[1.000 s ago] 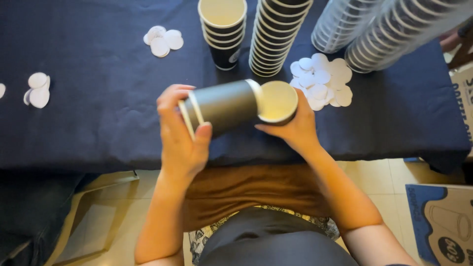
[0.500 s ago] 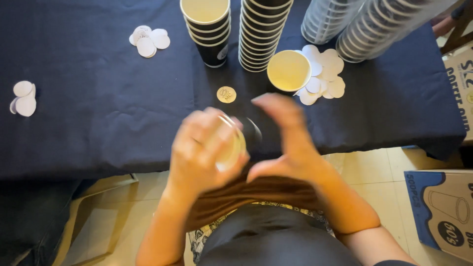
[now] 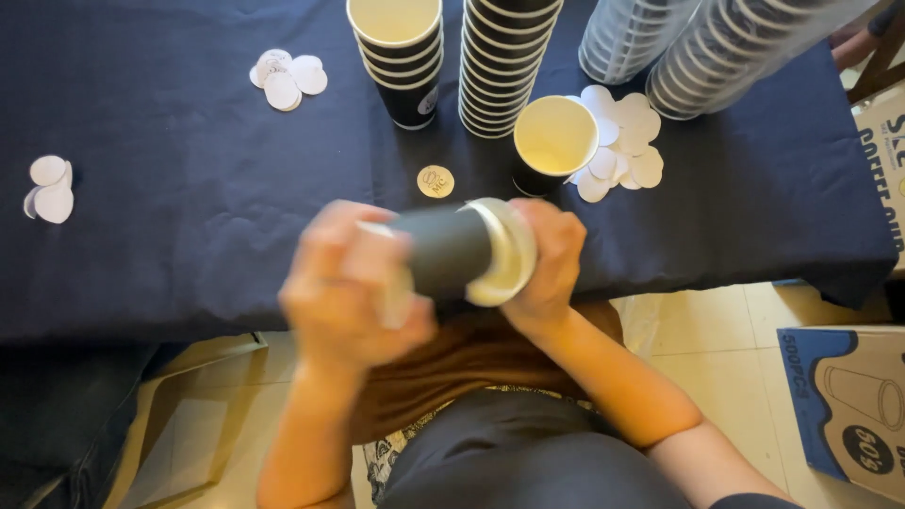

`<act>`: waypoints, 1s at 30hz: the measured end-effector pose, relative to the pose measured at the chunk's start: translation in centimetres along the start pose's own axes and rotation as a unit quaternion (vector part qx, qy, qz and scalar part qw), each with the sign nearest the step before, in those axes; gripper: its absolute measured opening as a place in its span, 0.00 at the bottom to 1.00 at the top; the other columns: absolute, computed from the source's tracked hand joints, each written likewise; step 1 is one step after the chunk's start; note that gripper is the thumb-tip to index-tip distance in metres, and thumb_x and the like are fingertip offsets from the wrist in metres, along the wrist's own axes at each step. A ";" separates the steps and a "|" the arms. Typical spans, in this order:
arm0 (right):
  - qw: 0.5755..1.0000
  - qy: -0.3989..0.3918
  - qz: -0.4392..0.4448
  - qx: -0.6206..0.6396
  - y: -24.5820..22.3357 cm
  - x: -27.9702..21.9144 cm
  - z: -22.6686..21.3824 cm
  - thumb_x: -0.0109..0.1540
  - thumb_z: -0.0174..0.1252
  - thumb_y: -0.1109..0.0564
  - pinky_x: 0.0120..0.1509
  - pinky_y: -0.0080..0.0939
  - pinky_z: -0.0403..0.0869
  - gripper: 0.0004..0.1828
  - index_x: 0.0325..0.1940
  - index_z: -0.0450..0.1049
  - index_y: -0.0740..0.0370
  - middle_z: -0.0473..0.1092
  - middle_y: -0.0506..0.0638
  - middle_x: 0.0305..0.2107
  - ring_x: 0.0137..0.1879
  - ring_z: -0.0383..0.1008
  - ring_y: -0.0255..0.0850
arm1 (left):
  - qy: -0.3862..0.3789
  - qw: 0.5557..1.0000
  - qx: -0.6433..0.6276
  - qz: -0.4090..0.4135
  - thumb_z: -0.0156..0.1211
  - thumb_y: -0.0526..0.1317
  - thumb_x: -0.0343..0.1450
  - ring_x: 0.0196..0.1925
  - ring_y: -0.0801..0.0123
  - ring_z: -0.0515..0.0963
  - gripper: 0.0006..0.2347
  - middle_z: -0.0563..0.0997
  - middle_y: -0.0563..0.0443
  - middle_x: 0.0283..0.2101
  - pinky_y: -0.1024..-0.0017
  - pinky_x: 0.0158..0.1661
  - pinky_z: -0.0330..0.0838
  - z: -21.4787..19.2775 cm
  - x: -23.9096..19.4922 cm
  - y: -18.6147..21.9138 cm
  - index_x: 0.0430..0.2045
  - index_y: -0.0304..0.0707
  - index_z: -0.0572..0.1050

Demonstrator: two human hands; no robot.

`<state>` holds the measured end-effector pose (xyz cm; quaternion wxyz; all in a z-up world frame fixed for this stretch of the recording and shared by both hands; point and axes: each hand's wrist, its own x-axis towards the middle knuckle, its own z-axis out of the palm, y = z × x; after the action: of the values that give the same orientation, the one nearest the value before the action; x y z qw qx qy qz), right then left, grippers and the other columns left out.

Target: Applying small circular stickers to the exterior of paper coffee cups

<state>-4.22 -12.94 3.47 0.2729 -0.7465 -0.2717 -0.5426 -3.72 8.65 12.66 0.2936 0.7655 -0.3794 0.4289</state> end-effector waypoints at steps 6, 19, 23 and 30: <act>0.914 -0.105 0.392 -0.001 -1.8 0.0 -0.6 0.44 0.84 0.49 0.70 0.49 0.68 0.50 0.65 0.65 0.59 0.62 0.55 0.55 0.62 0.69 0.50 | -0.102 0.969 0.171 -0.146 0.60 0.46 0.79 0.54 0.42 0.77 0.14 0.73 0.38 0.55 0.54 0.48 0.75 -1.9 2.3 -4.6 0.54 0.37 0.74; 0.891 -0.041 0.451 -0.017 -0.1 -1.0 -0.6 0.38 0.87 0.50 0.65 0.63 0.69 0.54 0.61 0.64 0.64 0.73 0.65 0.49 0.57 0.75 0.65 | -0.113 0.972 0.206 0.013 0.72 0.47 0.67 0.57 0.39 0.72 0.25 0.74 0.36 0.58 0.48 0.52 0.63 4.2 1.9 -4.9 0.56 0.35 0.76; 0.881 -0.067 0.466 -0.039 -0.2 -1.3 -1.5 0.42 0.85 0.49 0.68 0.60 0.69 0.51 0.62 0.66 0.61 0.73 0.60 0.52 0.61 0.73 0.60 | -0.137 0.983 0.125 0.015 0.53 0.37 0.77 0.55 0.61 0.81 0.11 0.79 0.49 0.50 0.70 0.55 0.77 11.6 -4.6 -3.9 0.54 0.40 0.75; 0.854 -0.091 0.513 -0.014 -0.7 0.0 -2.3 0.43 0.83 0.49 0.68 0.61 0.69 0.51 0.65 0.65 0.60 0.72 0.61 0.55 0.65 0.71 0.60 | -0.227 0.959 0.046 -0.162 0.61 0.39 0.76 0.68 0.38 0.68 0.18 0.75 0.29 0.60 0.45 0.65 0.61 16.7 -10.4 -6.2 0.58 0.25 0.74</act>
<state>-6.21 -14.03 4.12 0.4756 -0.8300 0.1336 -0.2590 5.10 2.51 -4.88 0.2296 0.9066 -0.2867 0.2080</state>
